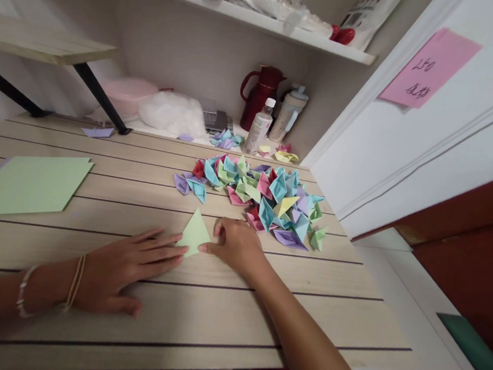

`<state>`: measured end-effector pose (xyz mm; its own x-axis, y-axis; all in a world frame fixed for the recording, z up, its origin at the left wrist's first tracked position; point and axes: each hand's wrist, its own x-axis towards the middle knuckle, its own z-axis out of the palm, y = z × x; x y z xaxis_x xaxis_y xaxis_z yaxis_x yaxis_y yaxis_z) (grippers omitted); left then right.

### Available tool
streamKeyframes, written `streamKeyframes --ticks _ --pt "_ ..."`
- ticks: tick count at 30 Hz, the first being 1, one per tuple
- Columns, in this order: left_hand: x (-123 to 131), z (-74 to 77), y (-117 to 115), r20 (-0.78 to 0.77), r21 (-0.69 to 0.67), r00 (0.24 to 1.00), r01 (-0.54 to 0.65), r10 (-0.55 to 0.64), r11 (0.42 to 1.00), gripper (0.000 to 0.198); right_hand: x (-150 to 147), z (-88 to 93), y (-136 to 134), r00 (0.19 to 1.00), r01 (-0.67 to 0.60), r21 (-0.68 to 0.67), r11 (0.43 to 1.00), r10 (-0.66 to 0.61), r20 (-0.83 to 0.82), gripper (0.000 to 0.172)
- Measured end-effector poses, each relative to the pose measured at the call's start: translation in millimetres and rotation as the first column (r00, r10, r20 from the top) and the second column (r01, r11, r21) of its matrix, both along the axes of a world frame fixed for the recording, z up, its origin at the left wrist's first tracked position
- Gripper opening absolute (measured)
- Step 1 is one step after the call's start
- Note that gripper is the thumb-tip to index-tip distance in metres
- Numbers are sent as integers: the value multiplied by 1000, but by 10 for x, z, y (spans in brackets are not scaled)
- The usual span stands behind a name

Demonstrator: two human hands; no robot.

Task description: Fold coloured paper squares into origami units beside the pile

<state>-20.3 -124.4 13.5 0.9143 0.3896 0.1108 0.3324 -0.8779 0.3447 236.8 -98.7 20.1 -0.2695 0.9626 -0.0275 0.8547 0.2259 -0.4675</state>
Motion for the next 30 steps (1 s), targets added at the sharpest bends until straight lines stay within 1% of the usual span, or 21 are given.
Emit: streamKeyframes --ticks 3,6,9,12,14,16,17,18,19,20,21,22,23,24,26,27,29,30 --pt "0 -26 -10 12 -12 1000 -14 14 1000 73 -12 -6 -25 997 44 -9 999 -44 -59 38" --pt "-13 -52 -14 -3 -12 1000 -4 4 1000 75 -34 -4 -49 988 72 -38 997 -77 -132 35" --pt "-25 -62 -14 9 -20 1000 -5 5 1000 74 -59 -9 -57 978 64 -72 995 -77 -194 29" --pt "-34 -29 -16 51 -54 998 -17 20 998 71 -67 -31 -52 960 41 -95 995 -65 -273 26" --pt "-47 12 -17 94 -105 995 -35 45 994 71 -63 -45 -42 922 11 -129 992 -60 -382 26" --pt "-63 41 -7 178 -201 977 -82 119 976 71 -67 -50 -31 838 -40 -174 984 -62 -542 26" --pt "-71 45 5 233 -278 955 -116 183 954 70 -78 -50 -26 775 -72 -194 978 -67 -628 28" --pt "-76 39 23 299 -372 916 -147 268 917 67 -95 -49 -21 705 -106 -211 972 -76 -705 28" --pt "-78 24 46 356 -482 862 -161 360 861 62 -121 -50 -18 637 -141 -227 964 -87 -766 29" --pt "-77 3 72 385 -599 807 -149 447 787 57 -154 -54 -17 578 -176 -240 955 -97 -810 29" --pt "-73 -22 99 398 -696 770 -101 498 711 54 -194 -62 -17 532 -210 -250 945 -104 -840 28" --pt "-67 -47 125 403 -767 752 -34 522 641 53 -239 -76 -20 498 -243 -255 936 -106 -861 27" --pt "-60 -70 146 399 -815 744 19 536 579 54 -287 -93 -23 470 -271 -254 928 -103 -877 26" --pt "-53 -87 161 380 -849 746 45 547 527 55 -335 -115 -28 447 -293 -248 923 -97 -889 25" --pt "-39 -105 170 353 -883 753 71 556 464 60 -422 -158 -42 411 -312 -226 923 -83 -908 24" --pt "-32 -107 166 340 -892 754 69 561 447 63 -458 -177 -50 403 -308 -218 926 -80 -912 24" --pt "-17 -102 149 323 -900 749 54 578 433 67 -510 -196 -68 404 -281 -211 936 -84 -911 24" --pt "-8 -97 141 319 -899 742 39 590 436 68 -527 -196 -78 409 -261 -211 942 -90 -908 25"
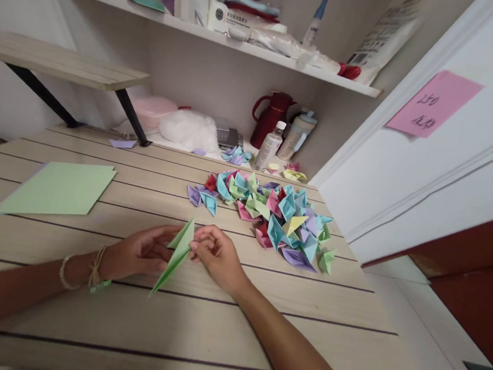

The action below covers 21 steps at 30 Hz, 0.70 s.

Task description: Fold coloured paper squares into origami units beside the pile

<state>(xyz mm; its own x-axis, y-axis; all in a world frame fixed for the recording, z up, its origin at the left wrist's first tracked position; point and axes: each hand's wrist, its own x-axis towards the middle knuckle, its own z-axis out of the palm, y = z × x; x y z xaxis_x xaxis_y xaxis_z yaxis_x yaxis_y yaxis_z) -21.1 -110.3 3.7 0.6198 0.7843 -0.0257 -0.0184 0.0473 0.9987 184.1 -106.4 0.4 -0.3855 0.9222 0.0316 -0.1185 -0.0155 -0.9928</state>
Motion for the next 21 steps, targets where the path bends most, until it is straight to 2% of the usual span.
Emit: streamKeyframes --ticks 4,8,21 --pt "37 23 -14 -48 45 996 -69 71 997 64 -29 41 -41 993 65 40 997 -68 93 31" --pt "72 54 -28 -84 80 990 -107 114 991 62 -45 76 -73 975 78 83 993 -94 202 43" --pt "88 74 -44 -109 79 987 -113 122 990 65 -55 56 -72 976 80 91 993 -97 197 42"
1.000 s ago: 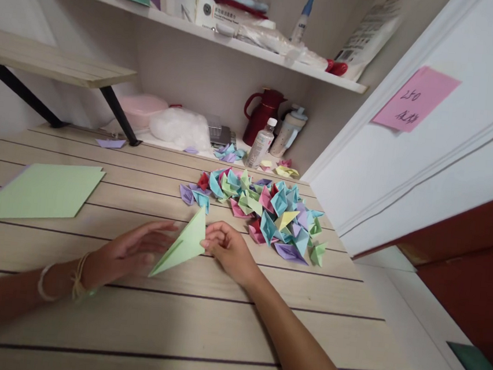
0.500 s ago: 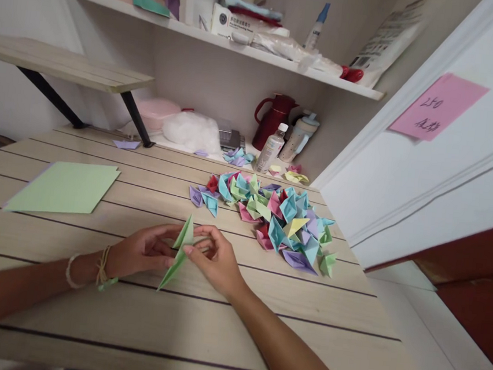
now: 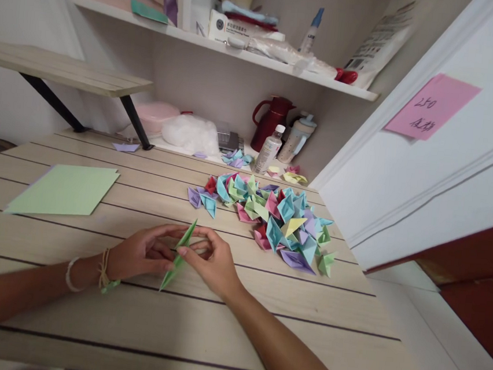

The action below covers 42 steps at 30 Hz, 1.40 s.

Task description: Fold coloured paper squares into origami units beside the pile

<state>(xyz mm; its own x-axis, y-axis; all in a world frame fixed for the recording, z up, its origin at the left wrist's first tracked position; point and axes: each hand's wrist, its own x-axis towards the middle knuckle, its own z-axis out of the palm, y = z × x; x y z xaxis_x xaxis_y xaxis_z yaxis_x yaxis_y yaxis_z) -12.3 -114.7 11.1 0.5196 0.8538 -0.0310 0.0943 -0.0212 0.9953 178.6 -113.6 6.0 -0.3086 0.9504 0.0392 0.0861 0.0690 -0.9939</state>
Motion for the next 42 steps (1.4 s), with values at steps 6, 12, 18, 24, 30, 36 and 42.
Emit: streamKeyframes --ticks 6,12,18,24,30,36,42 --pt "-7 11 1 -6 30 1000 -16 17 999 65 4 4 6 1000 1 20 1000 -1 0 42" --pt "6 -4 -7 -8 37 999 -52 53 998 72 -4 -17 12 1000 -2 17 1000 3 -16 44" --pt "5 6 0 -49 75 997 -51 55 996 67 15 -65 22 999 -44 5 999 44 -23 49" --pt "5 20 -1 -56 68 996 -61 65 996 64 32 -91 24 996 -85 33 996 85 -11 51" --pt "53 25 -24 -87 100 987 -124 132 987 67 31 -52 19 992 -114 74 991 109 69 50" --pt "79 28 -34 -111 112 985 -121 133 986 73 17 -34 5 991 -106 81 991 99 85 47" --pt "90 70 -49 -101 91 984 -135 145 987 73 -4 -85 7 996 -92 50 995 90 26 49"
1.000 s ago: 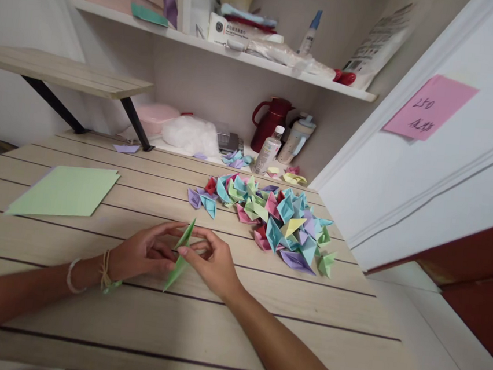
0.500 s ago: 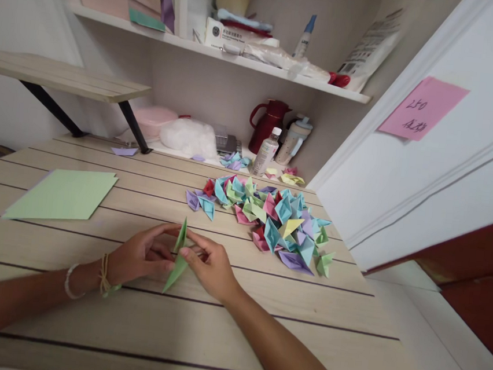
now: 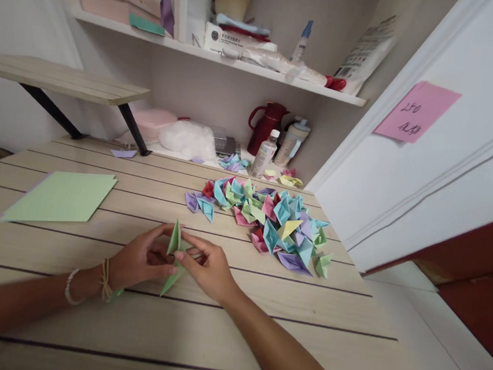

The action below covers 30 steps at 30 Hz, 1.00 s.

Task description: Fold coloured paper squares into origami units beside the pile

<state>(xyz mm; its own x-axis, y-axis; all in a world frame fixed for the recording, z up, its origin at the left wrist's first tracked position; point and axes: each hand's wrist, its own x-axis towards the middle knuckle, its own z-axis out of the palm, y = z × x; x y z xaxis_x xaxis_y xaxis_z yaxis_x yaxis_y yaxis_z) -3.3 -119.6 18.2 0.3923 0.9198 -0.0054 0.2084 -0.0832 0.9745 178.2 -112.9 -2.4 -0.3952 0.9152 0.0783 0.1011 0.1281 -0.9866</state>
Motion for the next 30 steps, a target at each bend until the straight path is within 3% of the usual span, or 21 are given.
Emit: streamKeyframes --ticks 14,19,23,30 --pt "-22 -40 33 43 12 999 -32 31 999 61 38 82 -3 998 -50 137 989 45 40 41" --pt "-36 -74 57 100 -19 994 -51 53 999 56 30 183 -11 992 -128 202 971 130 7 39" --pt "-38 -72 61 164 -34 986 -37 42 999 54 29 181 -7 990 -141 198 970 144 -1 39" --pt "-36 -68 53 174 -36 984 -18 24 999 51 37 123 1 996 -70 133 989 61 70 39"
